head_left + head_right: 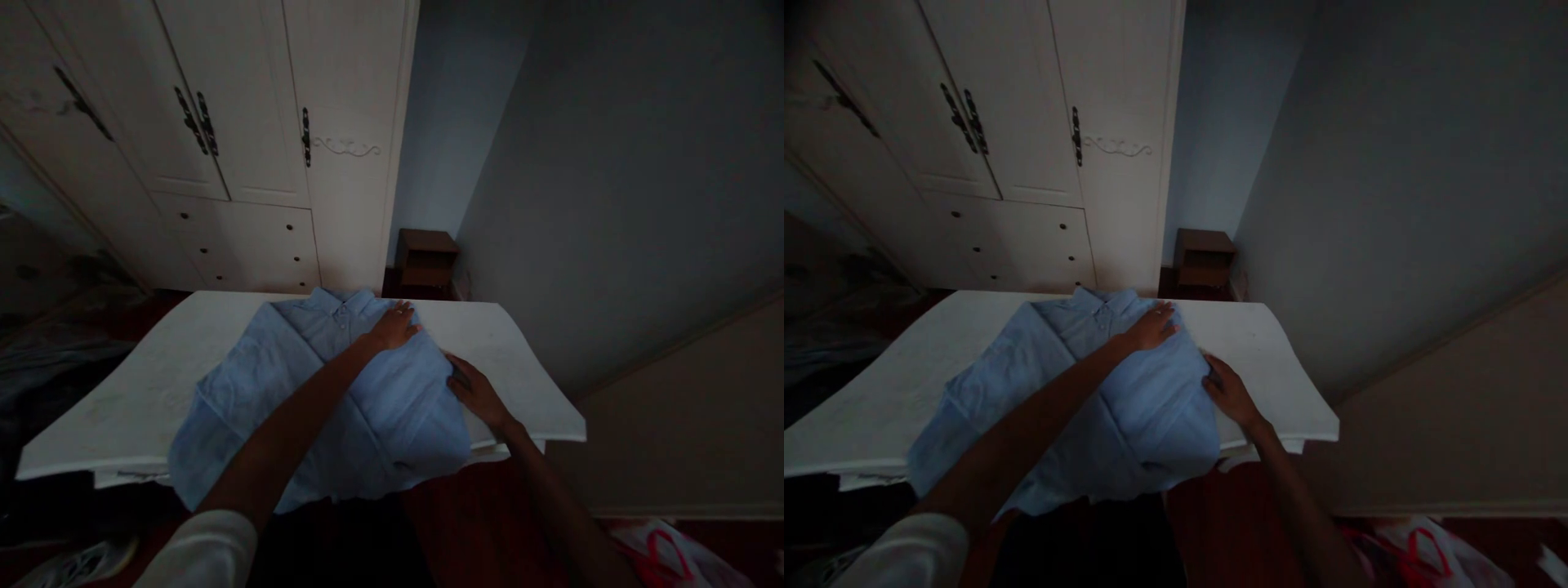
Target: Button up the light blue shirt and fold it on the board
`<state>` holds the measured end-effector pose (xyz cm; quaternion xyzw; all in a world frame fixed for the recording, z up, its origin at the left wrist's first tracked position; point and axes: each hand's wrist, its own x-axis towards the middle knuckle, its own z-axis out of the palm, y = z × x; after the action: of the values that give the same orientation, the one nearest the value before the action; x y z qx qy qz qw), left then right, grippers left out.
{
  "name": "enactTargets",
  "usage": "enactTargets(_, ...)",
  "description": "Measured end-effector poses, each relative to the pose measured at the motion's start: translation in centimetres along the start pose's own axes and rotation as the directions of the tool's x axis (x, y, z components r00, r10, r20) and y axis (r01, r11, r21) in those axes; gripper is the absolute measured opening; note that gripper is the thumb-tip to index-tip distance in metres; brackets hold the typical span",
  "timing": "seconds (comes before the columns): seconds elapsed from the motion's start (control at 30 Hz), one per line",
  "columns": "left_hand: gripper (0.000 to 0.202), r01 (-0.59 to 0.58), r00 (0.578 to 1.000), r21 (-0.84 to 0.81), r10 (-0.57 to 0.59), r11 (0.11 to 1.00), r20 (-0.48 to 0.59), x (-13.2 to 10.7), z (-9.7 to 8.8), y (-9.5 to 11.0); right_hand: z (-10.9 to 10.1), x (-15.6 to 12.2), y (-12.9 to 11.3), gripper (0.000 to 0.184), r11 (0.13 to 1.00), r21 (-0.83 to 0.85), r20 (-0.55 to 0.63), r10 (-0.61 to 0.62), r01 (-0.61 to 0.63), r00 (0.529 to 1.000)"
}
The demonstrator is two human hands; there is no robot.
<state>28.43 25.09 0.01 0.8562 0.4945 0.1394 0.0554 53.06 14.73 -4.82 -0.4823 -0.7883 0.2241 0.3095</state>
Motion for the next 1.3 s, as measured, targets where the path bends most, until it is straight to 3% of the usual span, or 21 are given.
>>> enactTargets(0.17,0.058,0.003,1.0,0.053,-0.003,0.999,-0.007,1.7,2.1,-1.7,0.0,-1.0,-0.6,0.047,0.995,-0.061,-0.05,-0.082,0.079,0.995)
enactTargets(0.33,0.052,-0.033,0.999,0.075,0.032,0.997,0.013,3.0,2.9,-2.5,0.4,-1.2,-1.8,0.037,0.986,-0.165,-0.112,-0.055,0.036,0.992)
enactTargets(0.6,0.04,0.067,0.997,0.067,-0.07,0.995,0.042,5.2,2.2,-2.9,0.3,-0.2,-2.6,0.04,0.971,-0.187,-0.202,0.113,-0.152,0.973)
enactTargets(0.73,0.037,0.149,0.988,0.045,-0.15,0.988,0.036,7.1,1.8,-3.1,-0.1,0.4,-2.6,0.034,0.968,-0.207,-0.155,0.113,-0.144,0.981)
enactTargets(0.93,0.028,0.174,0.984,-0.029,-0.172,0.984,0.042,8.8,2.4,-3.4,0.1,1.2,-3.2,0.028,0.963,-0.23,-0.125,0.117,-0.143,0.985)
enactTargets(1.13,0.015,0.198,0.979,-0.143,-0.189,0.97,0.075,9.8,2.4,-4.1,-0.1,1.7,-4.5,0.02,0.909,-0.245,-0.186,0.297,-0.337,0.937)
enactTargets(1.3,0.016,0.299,0.954,-0.171,-0.292,0.939,0.061,10.2,2.1,-4.4,-0.3,1.2,-4.7,0.016,0.885,-0.179,-0.212,0.392,-0.43,0.895)
